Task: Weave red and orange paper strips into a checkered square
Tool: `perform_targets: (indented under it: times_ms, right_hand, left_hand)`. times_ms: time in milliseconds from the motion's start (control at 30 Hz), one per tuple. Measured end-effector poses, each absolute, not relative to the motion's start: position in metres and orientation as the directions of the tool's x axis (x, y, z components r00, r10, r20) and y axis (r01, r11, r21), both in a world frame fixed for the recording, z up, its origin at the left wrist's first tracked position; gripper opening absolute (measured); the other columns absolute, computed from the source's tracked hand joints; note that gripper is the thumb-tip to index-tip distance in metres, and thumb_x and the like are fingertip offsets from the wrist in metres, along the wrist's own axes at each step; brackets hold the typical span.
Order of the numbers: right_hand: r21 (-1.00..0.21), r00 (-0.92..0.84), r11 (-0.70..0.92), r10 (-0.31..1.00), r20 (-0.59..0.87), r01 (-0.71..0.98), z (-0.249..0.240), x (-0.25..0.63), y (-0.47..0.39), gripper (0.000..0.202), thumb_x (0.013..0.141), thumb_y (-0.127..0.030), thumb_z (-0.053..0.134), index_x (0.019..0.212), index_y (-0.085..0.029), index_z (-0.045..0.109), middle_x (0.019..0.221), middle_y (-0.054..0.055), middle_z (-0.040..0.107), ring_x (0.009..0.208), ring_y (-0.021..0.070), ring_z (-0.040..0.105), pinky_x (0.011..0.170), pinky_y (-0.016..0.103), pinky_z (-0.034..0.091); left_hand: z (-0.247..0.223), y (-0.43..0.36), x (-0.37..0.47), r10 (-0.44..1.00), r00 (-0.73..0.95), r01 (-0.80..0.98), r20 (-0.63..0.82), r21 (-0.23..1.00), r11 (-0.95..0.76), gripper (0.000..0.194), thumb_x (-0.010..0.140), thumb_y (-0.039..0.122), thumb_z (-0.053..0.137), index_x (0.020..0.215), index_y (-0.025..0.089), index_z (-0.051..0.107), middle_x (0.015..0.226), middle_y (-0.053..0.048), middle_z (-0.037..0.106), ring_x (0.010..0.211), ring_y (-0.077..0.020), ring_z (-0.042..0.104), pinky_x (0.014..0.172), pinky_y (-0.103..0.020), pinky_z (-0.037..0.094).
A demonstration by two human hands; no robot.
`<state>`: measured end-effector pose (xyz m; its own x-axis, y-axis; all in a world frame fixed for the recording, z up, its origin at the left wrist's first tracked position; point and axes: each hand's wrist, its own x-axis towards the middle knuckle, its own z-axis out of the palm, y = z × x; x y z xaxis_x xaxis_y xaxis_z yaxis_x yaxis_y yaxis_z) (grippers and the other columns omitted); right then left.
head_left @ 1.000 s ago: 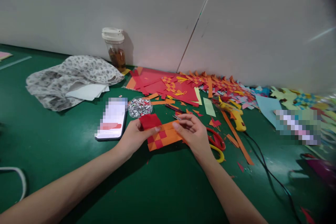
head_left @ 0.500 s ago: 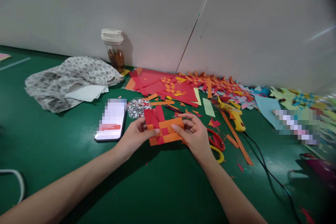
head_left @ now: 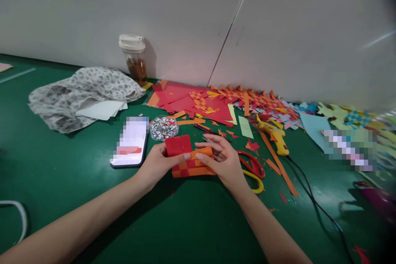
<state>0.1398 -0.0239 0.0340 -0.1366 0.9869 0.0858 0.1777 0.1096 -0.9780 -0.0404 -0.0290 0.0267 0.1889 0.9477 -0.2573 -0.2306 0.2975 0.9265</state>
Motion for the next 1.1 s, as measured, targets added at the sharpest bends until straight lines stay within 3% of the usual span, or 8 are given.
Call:
perform_targets:
  times_ms: [167, 400, 733, 867, 1100]
  right_hand:
    - [-0.969, -0.146, 0.147, 0.982, 0.119, 0.200, 0.0332, 0.1390, -0.0254, 0.043, 0.072, -0.030, 0.069, 0.110, -0.021, 0.053, 0.079, 0.004, 0.073, 0.075, 0.0194, 0.067, 0.067, 0.030, 0.053]
    - [-0.959, -0.171, 0.169, 0.976, 0.132, 0.225, 0.0292, 0.1382, -0.0252, 0.051, 0.072, -0.029, 0.069, 0.119, -0.024, 0.049, 0.083, 0.003, 0.071, 0.077, 0.0184, 0.066, 0.068, 0.030, 0.052]
    - [-0.949, -0.182, 0.224, 0.966, 0.185, 0.223, 0.0275, 0.1369, -0.0257, 0.048, 0.075, -0.025, 0.066, 0.120, -0.026, 0.048, 0.081, 0.002, 0.069, 0.081, 0.0189, 0.065, 0.075, 0.034, 0.050]
    - [-0.929, -0.190, 0.247, 0.961, 0.199, 0.276, 0.0287, 0.1371, -0.0266, 0.047, 0.075, -0.025, 0.066, 0.119, -0.027, 0.049, 0.079, 0.001, 0.069, 0.077, 0.0186, 0.065, 0.071, 0.033, 0.050]
    - [-0.924, -0.195, 0.284, 0.952, 0.238, 0.258, 0.0283, 0.1369, -0.0264, 0.042, 0.077, -0.022, 0.065, 0.117, -0.027, 0.052, 0.079, 0.001, 0.068, 0.076, 0.0172, 0.065, 0.073, 0.032, 0.051]
  left_hand:
    - [0.0291, -0.0313, -0.0402, 0.945, 0.189, -0.187, -0.266, 0.935, 0.300, 0.024, 0.065, 0.026, 0.075, 0.086, 0.015, 0.069, 0.087, -0.004, 0.074, 0.081, -0.0197, 0.067, 0.076, -0.028, 0.050]
    - [0.0260, -0.0301, -0.0395, 0.941, 0.200, -0.169, -0.273, 0.936, 0.308, 0.020, 0.067, 0.028, 0.073, 0.082, 0.015, 0.068, 0.082, -0.003, 0.074, 0.076, -0.0171, 0.067, 0.071, -0.025, 0.050]
    - [0.0242, -0.0303, -0.0383, 0.954, 0.162, -0.176, -0.252, 0.944, 0.279, 0.019, 0.067, 0.029, 0.073, 0.081, 0.016, 0.068, 0.084, -0.004, 0.073, 0.076, -0.0192, 0.067, 0.072, -0.029, 0.050]
    - [0.0240, -0.0311, -0.0393, 0.957, 0.155, -0.164, -0.245, 0.949, 0.270, 0.020, 0.068, 0.030, 0.072, 0.082, 0.016, 0.067, 0.082, -0.004, 0.073, 0.075, -0.0190, 0.066, 0.071, -0.029, 0.050]
    - [0.0277, -0.0310, -0.0396, 0.939, 0.209, -0.142, -0.274, 0.941, 0.307, 0.029, 0.067, 0.031, 0.073, 0.090, 0.016, 0.064, 0.091, -0.005, 0.072, 0.085, -0.0207, 0.066, 0.077, -0.030, 0.049]
